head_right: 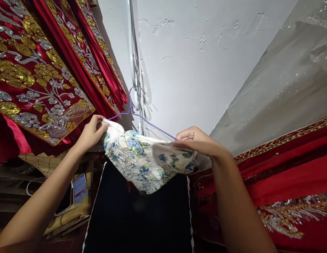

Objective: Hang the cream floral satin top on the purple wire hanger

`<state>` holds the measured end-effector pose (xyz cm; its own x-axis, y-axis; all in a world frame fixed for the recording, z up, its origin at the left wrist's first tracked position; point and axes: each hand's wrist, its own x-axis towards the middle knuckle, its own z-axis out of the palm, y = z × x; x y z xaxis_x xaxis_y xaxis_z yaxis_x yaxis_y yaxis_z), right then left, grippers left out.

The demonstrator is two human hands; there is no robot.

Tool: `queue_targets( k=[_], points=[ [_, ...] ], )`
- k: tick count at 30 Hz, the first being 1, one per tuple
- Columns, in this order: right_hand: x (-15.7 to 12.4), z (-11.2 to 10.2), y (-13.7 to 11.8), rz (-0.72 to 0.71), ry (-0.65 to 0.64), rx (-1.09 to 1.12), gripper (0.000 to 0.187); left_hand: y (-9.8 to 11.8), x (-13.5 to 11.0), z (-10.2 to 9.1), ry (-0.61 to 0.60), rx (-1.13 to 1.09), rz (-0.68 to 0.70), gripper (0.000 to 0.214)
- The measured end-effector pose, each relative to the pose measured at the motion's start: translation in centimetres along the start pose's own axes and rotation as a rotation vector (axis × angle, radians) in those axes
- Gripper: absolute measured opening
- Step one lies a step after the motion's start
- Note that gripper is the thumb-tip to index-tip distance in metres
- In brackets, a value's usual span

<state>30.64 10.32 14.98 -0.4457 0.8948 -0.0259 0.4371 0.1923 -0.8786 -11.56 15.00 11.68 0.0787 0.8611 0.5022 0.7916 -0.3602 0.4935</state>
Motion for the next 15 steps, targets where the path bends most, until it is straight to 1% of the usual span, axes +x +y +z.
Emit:
queue_targets(
  k=[2, 3, 6, 7, 8, 9, 12, 13, 14, 15],
  points=[
    [0.9, 0.2, 0.5, -0.05, 0.025, 0.125, 0.056, -0.1, 0.0, 0.3, -0.032, 0.023, -0.004, 0.034],
    [1.3, 0.5, 0.7, -0.057, 0.07, 0.195, 0.058, -0.2, 0.0, 0.3, -0.039, 0.034, -0.006, 0.035],
    [2.0, 2.2, 1.4, -0.021, 0.271, 0.368, 0.062, -0.2, -0.1, 0.2, -0.009, 0.022, 0.012, 0.034],
    [2.0, 2.7, 1.6, -0.008, 0.318, 0.401, 0.062, -0.2, -0.1, 0.1, -0.007, 0.012, 0.029, 0.034],
    [1.9, 3.0, 1.6, 0.005, 0.334, 0.418, 0.062, -0.2, -0.1, -0.1, -0.016, 0.003, 0.049, 0.034],
    [1.7, 3.3, 1.7, 0.016, 0.322, 0.42, 0.062, -0.1, -0.1, -0.2, -0.033, -0.005, 0.069, 0.034],
    [1.9, 3.3, 1.2, 0.032, 0.231, 0.387, 0.065, 0.2, 0.1, -0.4, -0.08, -0.037, 0.103, 0.036],
    [2.3, 3.4, 0.8, 0.027, 0.245, 0.363, 0.065, 0.3, 0.2, -0.4, -0.085, -0.047, 0.104, 0.036],
    [3.0, 3.5, 0.4, 0.011, 0.287, 0.322, 0.064, 0.4, 0.3, -0.2, -0.089, -0.056, 0.103, 0.036],
    [3.9, 3.7, 0.1, -0.023, 0.358, 0.252, 0.062, 0.5, 0.3, 0.0, -0.093, -0.066, 0.1, 0.036]
  ],
)
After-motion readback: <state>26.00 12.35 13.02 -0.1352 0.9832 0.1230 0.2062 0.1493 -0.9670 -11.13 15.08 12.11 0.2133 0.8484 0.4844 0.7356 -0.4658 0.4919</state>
